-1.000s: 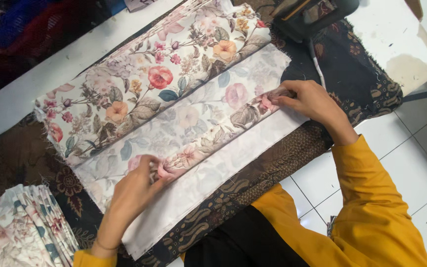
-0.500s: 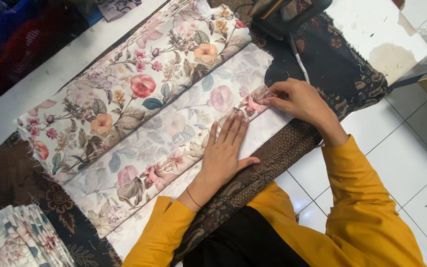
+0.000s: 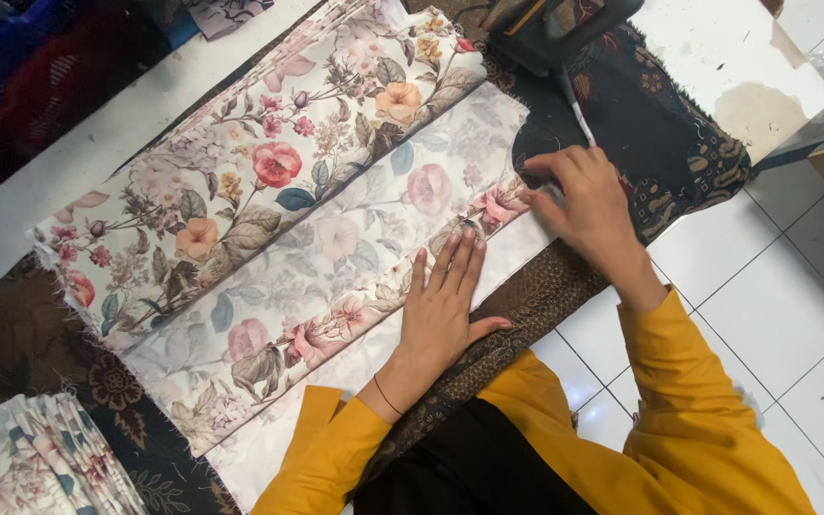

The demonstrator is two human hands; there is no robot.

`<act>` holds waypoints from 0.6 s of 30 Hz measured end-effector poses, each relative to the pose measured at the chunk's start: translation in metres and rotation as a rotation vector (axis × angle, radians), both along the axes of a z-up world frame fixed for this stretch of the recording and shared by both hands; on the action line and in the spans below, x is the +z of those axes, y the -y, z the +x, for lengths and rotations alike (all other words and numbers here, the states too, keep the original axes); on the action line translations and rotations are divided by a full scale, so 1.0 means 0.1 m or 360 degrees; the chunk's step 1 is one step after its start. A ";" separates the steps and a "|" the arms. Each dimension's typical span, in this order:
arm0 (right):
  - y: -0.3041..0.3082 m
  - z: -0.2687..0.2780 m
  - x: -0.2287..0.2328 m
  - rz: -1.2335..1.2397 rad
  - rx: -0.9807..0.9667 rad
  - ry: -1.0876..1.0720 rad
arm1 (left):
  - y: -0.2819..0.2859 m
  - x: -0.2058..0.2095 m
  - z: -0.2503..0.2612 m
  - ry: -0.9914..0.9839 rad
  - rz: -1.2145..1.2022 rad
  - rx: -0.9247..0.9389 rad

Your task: The person irons a stack of floral-patterned fabric pieces on a table. They repeatedly fold the top edge of the fabric, press it with an iron, and smooth it with their hands. The person handles the fabric and iron throughout the clip.

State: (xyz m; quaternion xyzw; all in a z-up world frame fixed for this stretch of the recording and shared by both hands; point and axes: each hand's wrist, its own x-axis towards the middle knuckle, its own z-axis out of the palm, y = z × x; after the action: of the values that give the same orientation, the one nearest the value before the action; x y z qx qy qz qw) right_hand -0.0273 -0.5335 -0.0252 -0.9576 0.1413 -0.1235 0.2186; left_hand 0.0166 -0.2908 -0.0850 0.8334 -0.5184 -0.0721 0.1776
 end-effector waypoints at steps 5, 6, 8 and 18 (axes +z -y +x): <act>-0.52 -0.16 -0.22 -0.0331 0.0488 0.0254 | 0.01 0.01 0.00 0.0025 -0.0022 0.0010; -0.55 -0.18 -0.25 -0.0308 0.0510 0.0185 | 0.01 0.01 0.00 -0.0014 -0.0005 -0.0001; -0.60 -0.20 -0.31 -0.0267 0.0562 0.0047 | -0.02 0.03 0.03 -0.0058 -0.0016 -0.0027; -0.55 -0.19 -0.34 -0.0307 0.0801 -0.0150 | -1.08 0.41 0.76 -0.0428 0.0080 0.0364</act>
State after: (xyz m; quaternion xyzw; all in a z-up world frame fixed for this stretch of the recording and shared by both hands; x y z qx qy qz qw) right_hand -0.0458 -0.4781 -0.0591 -0.9837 -0.1035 -0.0336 0.1435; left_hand 0.0928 -0.1828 -0.0436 0.8738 -0.3900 -0.1753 0.2316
